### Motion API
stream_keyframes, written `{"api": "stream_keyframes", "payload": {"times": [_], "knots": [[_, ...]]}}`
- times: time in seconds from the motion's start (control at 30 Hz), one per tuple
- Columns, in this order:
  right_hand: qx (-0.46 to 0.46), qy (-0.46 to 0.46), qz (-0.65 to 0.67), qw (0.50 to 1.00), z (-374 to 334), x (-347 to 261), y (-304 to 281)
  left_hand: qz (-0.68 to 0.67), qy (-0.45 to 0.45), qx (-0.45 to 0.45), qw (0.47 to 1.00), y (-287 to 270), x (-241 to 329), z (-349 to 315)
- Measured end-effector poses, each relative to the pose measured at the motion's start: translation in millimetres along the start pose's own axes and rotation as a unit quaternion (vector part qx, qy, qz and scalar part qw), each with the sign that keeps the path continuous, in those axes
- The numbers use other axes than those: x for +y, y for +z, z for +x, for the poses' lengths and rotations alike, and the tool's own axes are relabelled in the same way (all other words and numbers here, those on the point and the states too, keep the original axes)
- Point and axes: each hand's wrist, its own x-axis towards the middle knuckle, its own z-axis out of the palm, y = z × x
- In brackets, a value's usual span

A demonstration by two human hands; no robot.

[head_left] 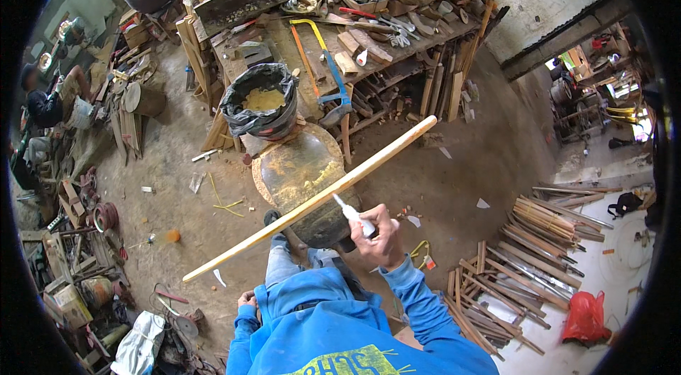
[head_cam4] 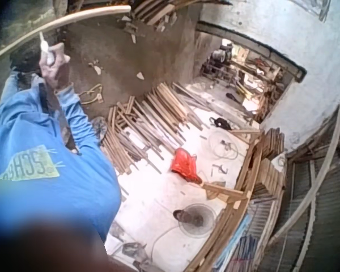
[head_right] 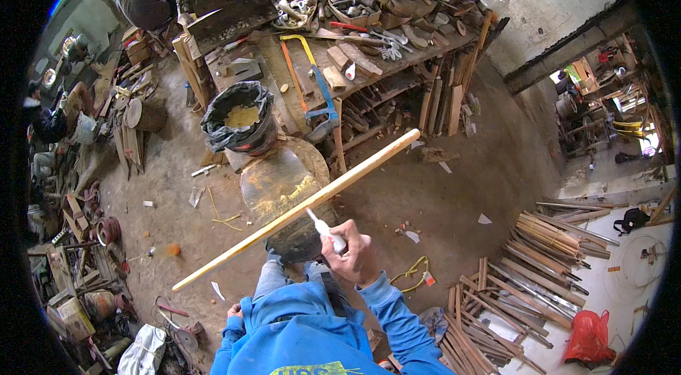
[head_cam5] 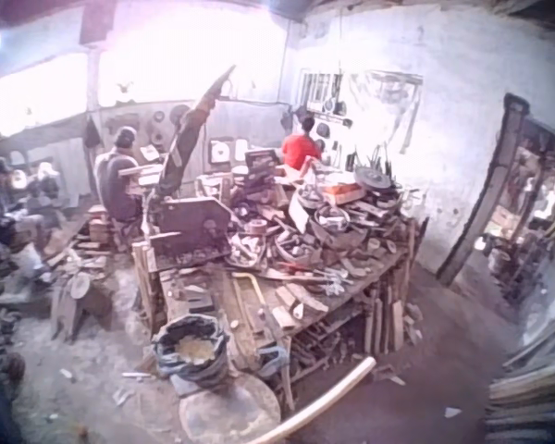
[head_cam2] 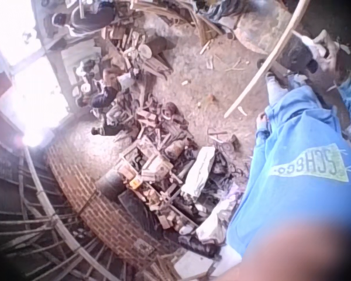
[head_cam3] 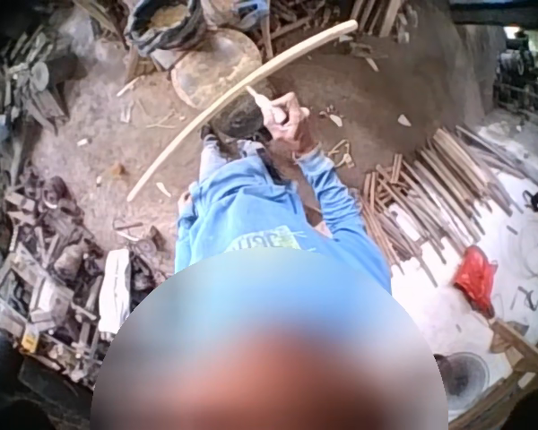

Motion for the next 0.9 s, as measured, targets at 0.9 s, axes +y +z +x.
{"api": "stream_keyframes", "payload": {"times": [0.9], "knots": [[0.161, 0.021, -0.092, 0.982, 63, 39, -78, -0.016, 0.058, 0.01, 0.998, 8, -23, 18]]}}
